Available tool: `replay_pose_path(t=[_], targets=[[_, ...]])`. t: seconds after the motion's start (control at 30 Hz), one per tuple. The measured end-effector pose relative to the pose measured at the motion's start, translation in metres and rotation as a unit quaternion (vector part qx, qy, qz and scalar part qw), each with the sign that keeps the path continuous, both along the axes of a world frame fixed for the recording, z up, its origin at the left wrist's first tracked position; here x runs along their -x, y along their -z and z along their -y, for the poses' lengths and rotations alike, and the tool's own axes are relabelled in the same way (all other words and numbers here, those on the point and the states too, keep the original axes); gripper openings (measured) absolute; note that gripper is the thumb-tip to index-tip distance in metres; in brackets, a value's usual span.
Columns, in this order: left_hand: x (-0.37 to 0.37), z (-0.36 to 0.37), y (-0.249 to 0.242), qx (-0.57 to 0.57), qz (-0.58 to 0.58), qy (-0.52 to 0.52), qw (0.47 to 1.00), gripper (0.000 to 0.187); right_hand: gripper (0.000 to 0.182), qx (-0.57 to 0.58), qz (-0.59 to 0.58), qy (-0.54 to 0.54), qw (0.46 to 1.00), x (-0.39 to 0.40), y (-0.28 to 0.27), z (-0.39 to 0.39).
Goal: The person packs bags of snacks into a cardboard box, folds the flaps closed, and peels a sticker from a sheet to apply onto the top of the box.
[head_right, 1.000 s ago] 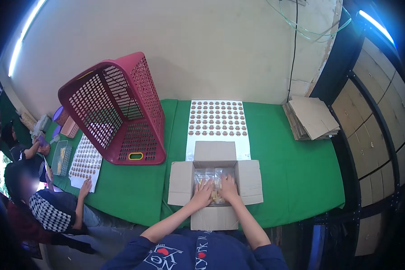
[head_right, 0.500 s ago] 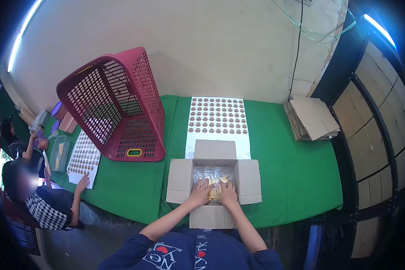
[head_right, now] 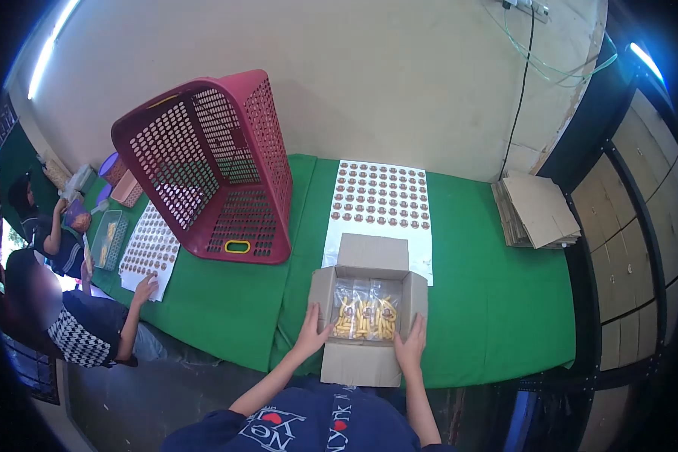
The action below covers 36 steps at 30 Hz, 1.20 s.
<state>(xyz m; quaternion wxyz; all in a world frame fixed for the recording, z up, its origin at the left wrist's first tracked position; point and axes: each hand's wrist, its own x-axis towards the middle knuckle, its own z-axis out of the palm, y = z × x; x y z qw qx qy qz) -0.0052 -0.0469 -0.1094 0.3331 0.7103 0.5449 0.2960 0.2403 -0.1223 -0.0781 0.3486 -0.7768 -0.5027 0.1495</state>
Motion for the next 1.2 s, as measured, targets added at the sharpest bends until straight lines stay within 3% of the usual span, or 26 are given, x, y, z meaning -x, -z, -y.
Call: replay_pose_path(t=[0.1,0.2,0.3,0.4,0.43,0.47,0.5,0.53,0.57,0.63,0.67,0.93,1.03,1.1,1.13,1.2], targets=[[-0.003,0.002,0.009,0.089,0.083,0.023,0.992,0.065,0.06,0.028,-0.137,0.009,0.99,0.004,0.003,0.0],[0.001,-0.002,0.0,0.179,0.157,0.043,0.97,0.062,0.051,-0.016,-0.219,-0.008,0.976,-0.009,0.017,-0.003],[0.012,0.0,-0.001,0.167,0.176,0.048,0.969,0.063,0.046,-0.033,-0.256,-0.026,0.966,-0.005,0.014,0.003],[0.025,0.007,0.016,0.104,0.15,0.048,0.982,0.068,0.048,-0.017,-0.158,-0.044,0.986,0.003,0.013,0.008],[0.027,0.011,-0.001,0.078,0.113,0.042,0.99,0.071,0.068,0.01,-0.224,-0.057,0.973,0.002,0.008,0.008],[0.03,0.013,-0.013,0.051,0.076,0.036,0.995,0.074,0.079,0.041,-0.18,-0.085,0.979,0.002,0.001,0.011],[0.035,0.014,-0.014,0.067,0.059,0.07,0.994,0.092,0.091,0.072,-0.135,-0.112,0.982,0.002,-0.013,0.015],[0.036,0.015,-0.025,0.049,0.009,0.093,0.994,0.097,0.103,0.104,-0.089,-0.137,0.981,0.001,-0.018,0.016],[0.037,0.018,-0.037,0.034,-0.04,0.116,0.992,0.103,0.129,0.153,-0.133,-0.163,0.966,-0.005,-0.011,0.018],[0.037,0.022,-0.038,0.043,-0.112,0.155,0.981,0.119,0.131,0.161,-0.117,-0.191,0.961,-0.006,-0.011,0.026],[0.035,0.023,-0.037,0.051,-0.084,0.161,0.982,0.119,0.132,0.164,-0.108,-0.204,0.959,-0.007,-0.013,0.028],[0.023,0.017,-0.019,0.075,0.027,0.132,0.988,0.108,0.12,0.152,-0.108,-0.136,0.973,0.008,-0.009,0.017],[0.025,0.013,-0.035,0.08,0.029,0.139,0.987,0.106,0.098,0.033,-0.245,-0.17,0.954,-0.009,-0.004,0.012],[0.027,0.013,-0.051,0.07,-0.009,0.15,0.986,0.102,0.071,0.1,-0.272,-0.123,0.949,-0.039,0.002,0.001],[0.029,0.013,-0.044,0.058,0.001,0.126,0.99,0.099,0.058,0.133,-0.282,-0.103,0.945,-0.054,0.008,-0.011],[0.035,0.013,-0.02,0.036,0.019,0.077,0.996,0.092,0.036,0.076,-0.197,-0.028,0.977,-0.075,0.025,-0.04]])
